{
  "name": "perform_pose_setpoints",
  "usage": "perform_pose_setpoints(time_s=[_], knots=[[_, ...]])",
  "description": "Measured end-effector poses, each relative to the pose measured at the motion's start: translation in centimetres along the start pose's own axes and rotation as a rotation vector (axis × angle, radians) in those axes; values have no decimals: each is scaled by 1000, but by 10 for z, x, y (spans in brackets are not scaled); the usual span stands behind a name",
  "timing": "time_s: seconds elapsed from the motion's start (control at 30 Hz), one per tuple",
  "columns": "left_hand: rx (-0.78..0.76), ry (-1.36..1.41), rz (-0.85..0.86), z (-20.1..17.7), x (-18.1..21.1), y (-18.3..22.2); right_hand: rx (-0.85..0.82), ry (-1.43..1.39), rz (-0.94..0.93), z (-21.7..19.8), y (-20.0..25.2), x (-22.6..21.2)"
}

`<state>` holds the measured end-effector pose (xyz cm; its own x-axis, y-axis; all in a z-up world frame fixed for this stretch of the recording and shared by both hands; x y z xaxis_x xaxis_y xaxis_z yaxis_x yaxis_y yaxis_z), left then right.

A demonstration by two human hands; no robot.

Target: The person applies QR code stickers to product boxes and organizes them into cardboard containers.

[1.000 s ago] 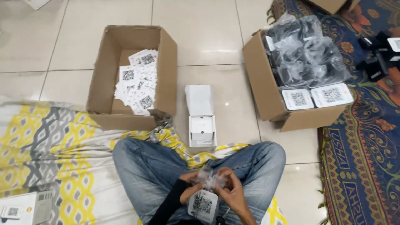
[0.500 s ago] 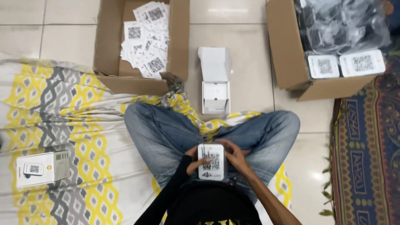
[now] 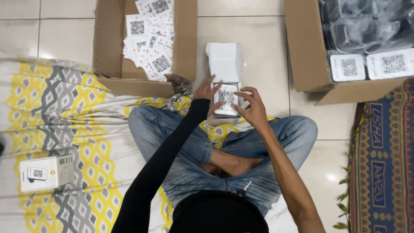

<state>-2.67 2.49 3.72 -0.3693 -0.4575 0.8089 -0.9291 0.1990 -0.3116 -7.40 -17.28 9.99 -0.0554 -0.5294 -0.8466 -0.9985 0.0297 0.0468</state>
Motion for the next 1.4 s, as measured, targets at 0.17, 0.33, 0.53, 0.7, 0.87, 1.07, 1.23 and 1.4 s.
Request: perform_pose_setpoints(time_s=[0.17,0.33,0.53,0.7,0.87,1.07,1.23,1.4], knots=[[-26,-73,28,-1,3,31,4,134,-34,9,11,-5],[-22,-259,168,1,20,60,218,329,-426,7,24,-27],[56,-130,248,-35,32,-13,1,571,-561,17,-59,-88],[329,-185,167,-171,-46,-116,-52,354,-793,87,-130,-204],[-33,-691,-140,-158,-231,-119,-205,572,-839,206,-202,-173],[-193,-619,-312,-138,-286,-58,-129,322,-720,189,-171,-183],[233,-413,-102,-166,-246,-76,93,-83,-536,135,-104,-146],[195,-637,10,-174,-286,-153,54,-69,-363,88,-6,-120]])
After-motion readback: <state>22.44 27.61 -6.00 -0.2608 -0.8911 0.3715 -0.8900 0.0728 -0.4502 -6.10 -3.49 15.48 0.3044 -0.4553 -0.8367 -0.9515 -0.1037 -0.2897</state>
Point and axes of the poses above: each hand's wrist, its own y-axis away from the middle knuckle, its own z-axis out of the palm, x = y × z, the point moved 6 cm from there along -y, towards the middle knuckle, and after that the axes turned 9 degrees about x, right-handed, at the moved point
